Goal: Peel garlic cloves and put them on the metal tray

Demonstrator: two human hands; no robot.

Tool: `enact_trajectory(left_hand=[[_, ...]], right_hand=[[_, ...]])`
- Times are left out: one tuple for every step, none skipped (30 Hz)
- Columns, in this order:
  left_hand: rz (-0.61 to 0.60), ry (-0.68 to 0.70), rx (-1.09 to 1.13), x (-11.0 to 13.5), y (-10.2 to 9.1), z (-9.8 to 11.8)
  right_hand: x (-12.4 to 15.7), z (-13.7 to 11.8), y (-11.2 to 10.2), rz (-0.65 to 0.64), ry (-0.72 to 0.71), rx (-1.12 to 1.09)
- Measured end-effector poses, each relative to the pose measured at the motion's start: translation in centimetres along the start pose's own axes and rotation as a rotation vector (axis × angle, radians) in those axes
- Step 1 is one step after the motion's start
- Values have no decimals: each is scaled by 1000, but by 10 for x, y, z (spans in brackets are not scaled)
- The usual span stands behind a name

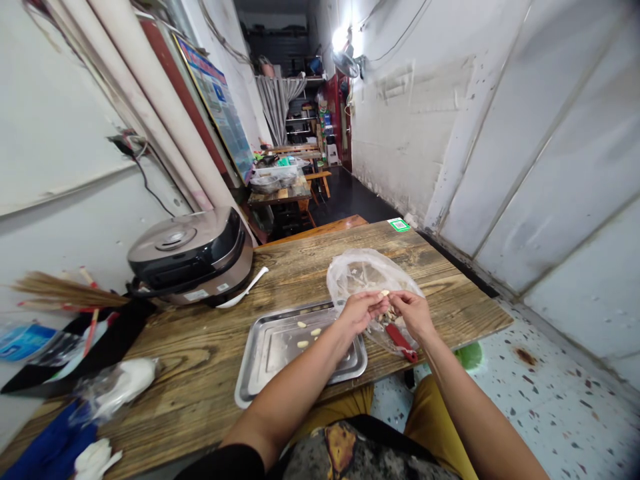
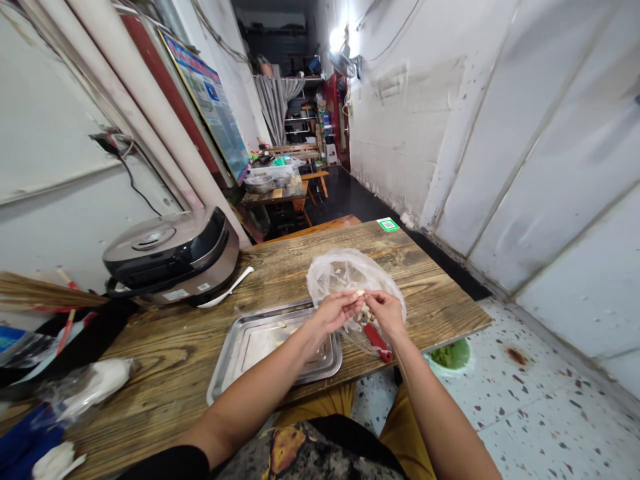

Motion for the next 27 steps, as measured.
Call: enact_trajectory(left_hand=[[1,-33,47,-1,-2,-1],[11,-63,87,-2,-5,-3],[29,-85,115,-3,-7,-4],[53,-98,131,-4,-10,-6],[74,-102,135,-5,-11,-7],[90,-97,128,-5,-12,-7],[98,-88,113,-5,-12,-8],[100,-79,93,-5,-12,-8],[99,-69,68,-5,-11,-8],[94,-58,39,-4,-9,-9],[90,-46,6,-4,-8,-9],[86,-34,-28,-3,-6,-9],[81,-20,-60,-2,-5,-9],[77,-5,-88,-1,-4,-8],[72,9,-111,0,-3,-8],[71,24,-128,1,-2,-8],[72,37,-140,2,-1,-7],[77,51,-150,2,0,-6],[84,63,-157,3,1,-6],[91,73,-160,3,2,-5],[98,81,-160,2,3,-5],[103,90,-160,2,3,-5],[107,99,-162,2,4,-5],[108,106,-165,1,4,-5],[107,113,-170,0,4,-6],[107,120,-176,0,4,-6],[106,127,-185,0,4,-7]], right_hand=[[-1,1,-1,11,14,8],[-1,2,-3,22,40,20],[-1,4,-5,29,73,33],[-2,5,-7,29,102,43],[-2,6,-8,18,119,49],[-2,6,-9,-6,119,45],[-2,6,-8,-41,105,31],[-2,5,-7,-80,84,13],[-2,5,-6,-118,64,-3],[-2,4,-4,-145,52,-13],[-2,3,-2,-156,50,-19],[-2,3,-1,-154,52,-25],[-2,3,0,-147,57,-33],[-2,2,1,-142,61,-44],[-2,2,2,-144,63,-57],[-2,2,2,-149,63,-71],[-2,2,2,-155,60,-81],[-1,2,2,-156,54,-88],[-1,2,1,-152,47,-93],[-1,3,1,-148,43,-98],[-1,3,1,-147,40,-106],[-1,3,1,-152,37,-115],[-1,3,1,-158,36,-125],[-1,3,1,-162,36,-135],[-1,3,2,-157,38,-143],[-2,3,2,-149,40,-147],[-2,3,2,-138,42,-146]])
Point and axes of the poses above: each hand's wrist, its own x-axis away from the middle knuckle, its own y-axis out of the palm, z = x × y, the point moved 2 cm from there along -x, towards the middle knuckle, and after that the axes turned 14 degrees about -z, right-handed, at the moved point
